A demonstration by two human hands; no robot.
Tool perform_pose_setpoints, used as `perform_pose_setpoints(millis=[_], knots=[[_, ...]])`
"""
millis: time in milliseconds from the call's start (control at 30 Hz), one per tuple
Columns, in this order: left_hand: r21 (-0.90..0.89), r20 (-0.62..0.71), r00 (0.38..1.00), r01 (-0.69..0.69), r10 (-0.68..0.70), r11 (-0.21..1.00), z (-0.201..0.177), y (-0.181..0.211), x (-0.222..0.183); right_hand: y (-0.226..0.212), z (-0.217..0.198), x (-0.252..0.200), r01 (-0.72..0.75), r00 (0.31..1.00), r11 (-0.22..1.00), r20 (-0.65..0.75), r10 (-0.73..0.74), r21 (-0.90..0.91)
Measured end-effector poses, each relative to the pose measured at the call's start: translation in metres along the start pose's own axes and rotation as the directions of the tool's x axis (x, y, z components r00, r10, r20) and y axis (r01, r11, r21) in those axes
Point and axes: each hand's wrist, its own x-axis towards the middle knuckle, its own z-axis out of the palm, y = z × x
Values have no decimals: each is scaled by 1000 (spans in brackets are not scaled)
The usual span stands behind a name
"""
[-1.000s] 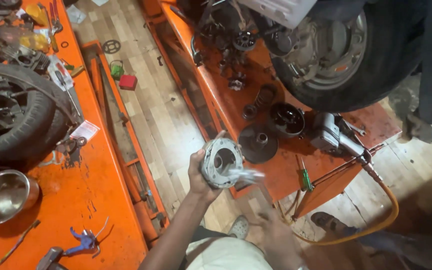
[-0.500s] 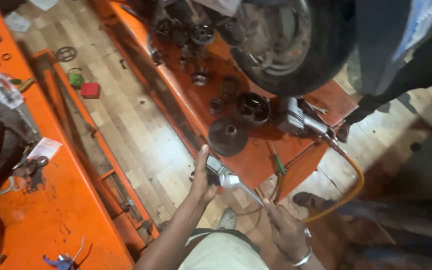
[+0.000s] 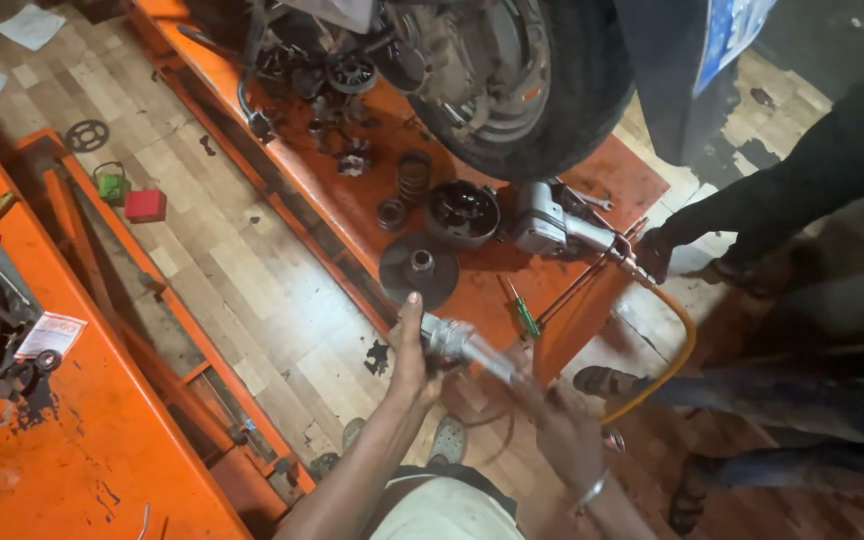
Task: The person works on the rear wheel hub of a scooter raised on a workshop lift, handling the brake drum and hub, tightening components with a wrench, tapping parts with a hammer, gripping a part with pliers, and blowing debris off the assembly with an air hose.
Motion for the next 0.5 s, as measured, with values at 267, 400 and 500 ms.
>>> perform_pose_setpoints(millis=[267, 400, 500], knots=[[-194, -4, 998, 66, -68, 979, 14, 13, -14, 26, 15, -23, -43, 999, 998, -16, 44, 41], [-169, 98, 994, -20, 37, 985, 2, -5, -5, 12, -3, -1, -469, 864, 739, 76, 498, 484], [-25, -72, 995, 73, -74, 997, 11, 12, -27, 16, 2, -12, -651, 755, 654, 236, 612, 384]])
